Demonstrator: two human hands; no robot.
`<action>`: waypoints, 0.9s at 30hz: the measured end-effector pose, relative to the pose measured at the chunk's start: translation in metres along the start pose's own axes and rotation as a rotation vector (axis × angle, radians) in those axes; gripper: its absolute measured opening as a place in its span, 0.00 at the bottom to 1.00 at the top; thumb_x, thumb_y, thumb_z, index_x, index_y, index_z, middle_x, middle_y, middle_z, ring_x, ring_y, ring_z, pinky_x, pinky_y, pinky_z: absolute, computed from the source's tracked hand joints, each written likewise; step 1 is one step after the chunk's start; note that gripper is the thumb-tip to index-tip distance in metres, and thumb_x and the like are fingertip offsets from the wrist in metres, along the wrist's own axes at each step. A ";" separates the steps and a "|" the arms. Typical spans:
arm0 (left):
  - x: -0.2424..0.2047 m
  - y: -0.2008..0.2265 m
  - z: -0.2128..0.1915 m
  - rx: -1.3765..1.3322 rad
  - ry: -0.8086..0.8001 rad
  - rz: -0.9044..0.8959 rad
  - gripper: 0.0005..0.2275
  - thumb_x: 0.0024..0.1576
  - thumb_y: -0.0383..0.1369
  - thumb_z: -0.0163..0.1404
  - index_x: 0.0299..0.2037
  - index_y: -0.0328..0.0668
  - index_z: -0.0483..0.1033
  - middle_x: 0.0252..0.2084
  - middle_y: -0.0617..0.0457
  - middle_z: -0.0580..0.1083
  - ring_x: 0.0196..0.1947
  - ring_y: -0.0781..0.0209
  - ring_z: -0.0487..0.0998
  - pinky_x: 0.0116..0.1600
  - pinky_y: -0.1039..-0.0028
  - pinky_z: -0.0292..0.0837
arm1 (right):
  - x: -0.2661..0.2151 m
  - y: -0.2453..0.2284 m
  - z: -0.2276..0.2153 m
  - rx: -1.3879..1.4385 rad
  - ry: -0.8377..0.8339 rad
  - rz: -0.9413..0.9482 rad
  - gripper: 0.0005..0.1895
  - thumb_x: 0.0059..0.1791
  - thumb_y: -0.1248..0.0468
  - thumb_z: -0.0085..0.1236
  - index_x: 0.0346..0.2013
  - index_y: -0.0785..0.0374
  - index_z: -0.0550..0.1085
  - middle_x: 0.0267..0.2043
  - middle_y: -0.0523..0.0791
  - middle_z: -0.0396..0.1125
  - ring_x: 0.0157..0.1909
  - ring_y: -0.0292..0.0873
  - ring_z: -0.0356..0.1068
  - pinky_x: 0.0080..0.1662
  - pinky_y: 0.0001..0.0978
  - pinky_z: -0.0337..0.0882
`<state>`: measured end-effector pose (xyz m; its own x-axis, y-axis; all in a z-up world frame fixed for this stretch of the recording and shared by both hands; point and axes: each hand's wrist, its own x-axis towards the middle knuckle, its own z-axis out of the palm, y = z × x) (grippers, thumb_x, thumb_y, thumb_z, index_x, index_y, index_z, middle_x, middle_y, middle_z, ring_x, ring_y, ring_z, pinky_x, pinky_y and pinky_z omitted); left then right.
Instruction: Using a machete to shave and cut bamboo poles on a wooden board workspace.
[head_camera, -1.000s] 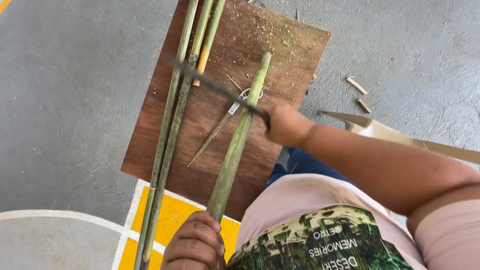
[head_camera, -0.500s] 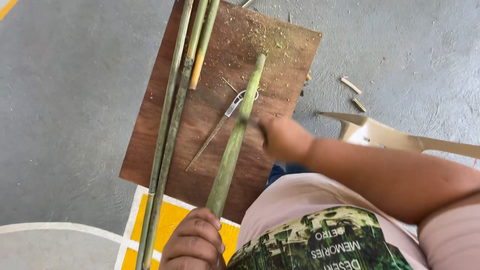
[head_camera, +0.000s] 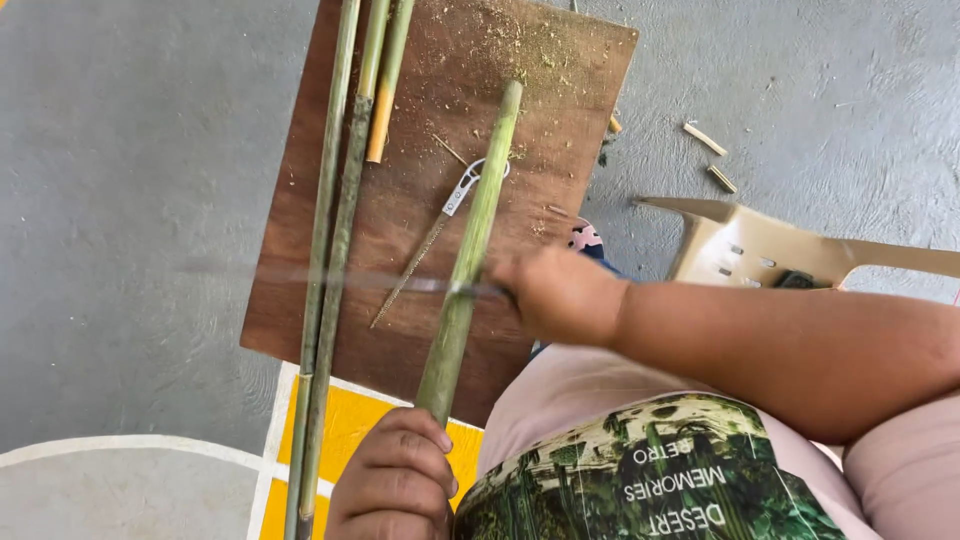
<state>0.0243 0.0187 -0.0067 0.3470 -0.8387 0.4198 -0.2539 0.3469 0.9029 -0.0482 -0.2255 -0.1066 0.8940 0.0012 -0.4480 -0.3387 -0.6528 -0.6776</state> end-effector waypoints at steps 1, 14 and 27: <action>0.004 -0.006 -0.001 0.010 -0.035 0.034 0.13 0.58 0.34 0.54 0.22 0.43 0.69 0.22 0.57 0.73 0.27 0.60 0.80 0.47 0.60 0.78 | 0.011 0.009 -0.005 0.053 0.024 0.070 0.11 0.47 0.66 0.55 0.44 0.58 0.76 0.33 0.57 0.72 0.37 0.62 0.74 0.42 0.57 0.72; 0.001 -0.007 -0.006 0.002 -0.057 0.028 0.12 0.58 0.34 0.50 0.22 0.42 0.68 0.23 0.56 0.74 0.28 0.60 0.80 0.48 0.60 0.78 | 0.045 0.043 -0.008 0.158 -0.034 0.252 0.22 0.49 0.68 0.51 0.57 0.47 0.73 0.39 0.53 0.74 0.39 0.55 0.76 0.43 0.51 0.75; -0.006 0.003 -0.008 0.078 -0.008 -0.180 0.13 0.57 0.33 0.54 0.19 0.47 0.70 0.22 0.62 0.74 0.26 0.68 0.80 0.49 0.65 0.77 | 0.048 0.038 -0.016 0.086 -0.055 0.295 0.13 0.46 0.70 0.54 0.45 0.63 0.73 0.36 0.54 0.73 0.39 0.54 0.76 0.44 0.48 0.76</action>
<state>0.0282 0.0282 -0.0062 0.3859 -0.8877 0.2511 -0.2579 0.1575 0.9532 -0.0132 -0.2629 -0.1447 0.7369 -0.1369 -0.6619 -0.6070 -0.5648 -0.5590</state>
